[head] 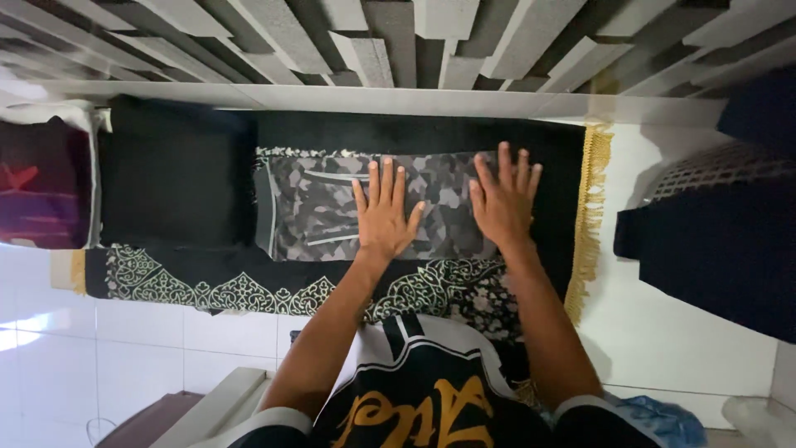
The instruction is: Folding a camouflage t-shirt on a mat on the floor.
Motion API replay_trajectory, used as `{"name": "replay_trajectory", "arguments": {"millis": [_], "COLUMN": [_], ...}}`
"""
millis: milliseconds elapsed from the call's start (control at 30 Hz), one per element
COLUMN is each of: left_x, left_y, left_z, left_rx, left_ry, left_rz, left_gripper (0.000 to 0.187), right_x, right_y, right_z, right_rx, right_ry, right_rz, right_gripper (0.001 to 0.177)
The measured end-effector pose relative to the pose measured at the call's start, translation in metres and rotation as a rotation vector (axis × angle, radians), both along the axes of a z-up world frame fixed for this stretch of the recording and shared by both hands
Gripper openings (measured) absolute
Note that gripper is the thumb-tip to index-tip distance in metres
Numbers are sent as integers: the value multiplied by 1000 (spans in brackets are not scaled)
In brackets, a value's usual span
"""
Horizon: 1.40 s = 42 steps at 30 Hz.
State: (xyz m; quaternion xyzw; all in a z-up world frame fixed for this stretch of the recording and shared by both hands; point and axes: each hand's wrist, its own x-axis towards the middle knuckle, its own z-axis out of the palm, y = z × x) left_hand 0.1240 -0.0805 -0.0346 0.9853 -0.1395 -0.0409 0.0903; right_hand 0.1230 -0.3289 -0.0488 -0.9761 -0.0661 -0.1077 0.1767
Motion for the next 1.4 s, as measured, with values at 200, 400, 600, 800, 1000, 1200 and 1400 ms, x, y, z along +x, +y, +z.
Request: {"name": "replay_trajectory", "arguments": {"millis": [200,400,600,800,1000,1200,1400], "left_x": [-4,2,-1,-1,0,2,0], "left_y": [1,-3,0,-1,-1,-3,-4], "left_z": [-4,1,-7,-2,-5,-5,-1], "left_rx": [-19,-16,-57,-46,-52,-41,-34], "left_ry": [-13,20,-40,-12,-12,-13,0], "left_rz": [18,41,32,32,32,33,37], "left_gripper": [78,78,79,79,79,79,79], "right_x": [33,36,62,73,80,97,99], "right_y": [-26,-24,-49,-47,-61,-58,-51], "right_z": [-23,19,18,36,6,20,4], "right_rx": [-33,84,163,396,444,342,243], "right_ry": [-97,-101,-34,81,257,297,213], "right_rz": [-179,25,232,382,291,403,336], "right_gripper": [45,42,8,4,5,20,14]}}
